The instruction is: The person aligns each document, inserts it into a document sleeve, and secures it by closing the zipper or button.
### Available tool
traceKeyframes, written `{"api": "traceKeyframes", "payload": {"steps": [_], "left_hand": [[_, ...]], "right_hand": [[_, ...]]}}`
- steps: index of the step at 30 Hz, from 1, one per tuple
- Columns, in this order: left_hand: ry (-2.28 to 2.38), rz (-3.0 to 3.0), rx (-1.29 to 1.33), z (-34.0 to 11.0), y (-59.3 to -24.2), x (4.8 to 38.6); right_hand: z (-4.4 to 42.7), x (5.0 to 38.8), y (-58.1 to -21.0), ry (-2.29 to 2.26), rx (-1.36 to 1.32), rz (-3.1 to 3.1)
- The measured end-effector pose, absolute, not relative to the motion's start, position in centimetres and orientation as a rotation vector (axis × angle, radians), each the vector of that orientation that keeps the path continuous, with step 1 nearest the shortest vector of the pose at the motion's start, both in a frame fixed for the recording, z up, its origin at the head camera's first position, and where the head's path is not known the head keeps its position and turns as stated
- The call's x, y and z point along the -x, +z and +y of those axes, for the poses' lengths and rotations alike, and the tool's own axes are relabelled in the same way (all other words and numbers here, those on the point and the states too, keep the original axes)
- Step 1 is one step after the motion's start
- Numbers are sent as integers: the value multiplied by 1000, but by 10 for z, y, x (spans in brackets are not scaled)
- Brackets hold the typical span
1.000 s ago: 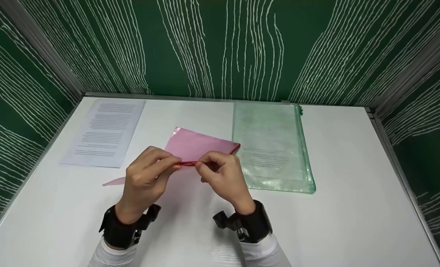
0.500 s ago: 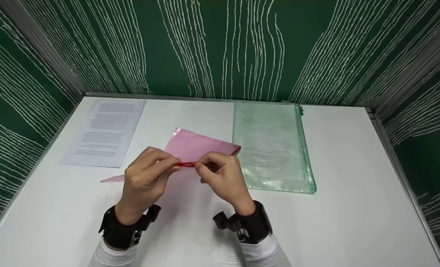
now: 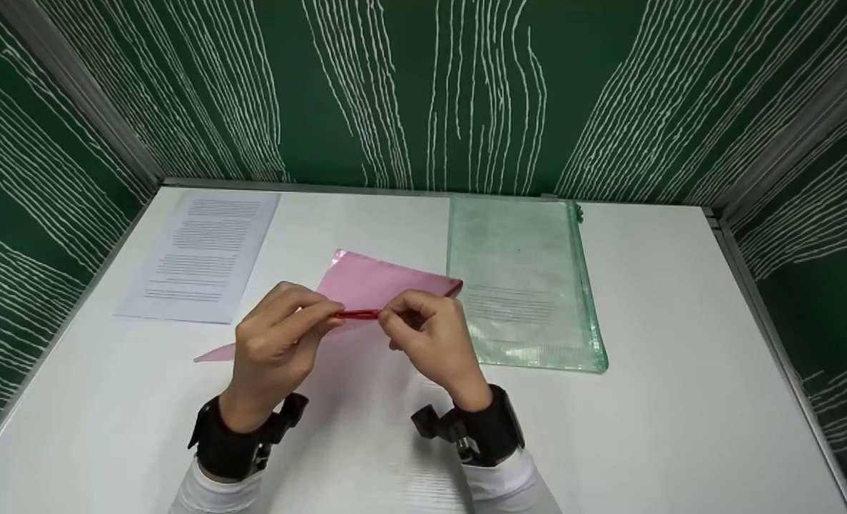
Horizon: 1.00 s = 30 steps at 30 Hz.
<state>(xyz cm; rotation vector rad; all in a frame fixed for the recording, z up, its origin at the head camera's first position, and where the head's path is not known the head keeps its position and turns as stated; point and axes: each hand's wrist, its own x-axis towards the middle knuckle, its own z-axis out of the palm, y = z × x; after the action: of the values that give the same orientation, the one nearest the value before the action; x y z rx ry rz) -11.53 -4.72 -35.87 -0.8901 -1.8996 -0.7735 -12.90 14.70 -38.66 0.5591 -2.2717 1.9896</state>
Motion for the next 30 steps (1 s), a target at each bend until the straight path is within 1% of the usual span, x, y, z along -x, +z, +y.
{"api": "traceKeyframes", "payload": {"steps": [20, 26, 30], "left_hand": [[-775, -1878, 873, -49, -359, 116], [-793, -1852, 868, -49, -359, 116], [-824, -1857, 855, -48, -359, 116]], "right_hand": [[148, 132, -387, 2012, -485, -2320], [150, 134, -389, 1994, -426, -2346], [151, 135, -389, 1989, -439, -2352]]}}
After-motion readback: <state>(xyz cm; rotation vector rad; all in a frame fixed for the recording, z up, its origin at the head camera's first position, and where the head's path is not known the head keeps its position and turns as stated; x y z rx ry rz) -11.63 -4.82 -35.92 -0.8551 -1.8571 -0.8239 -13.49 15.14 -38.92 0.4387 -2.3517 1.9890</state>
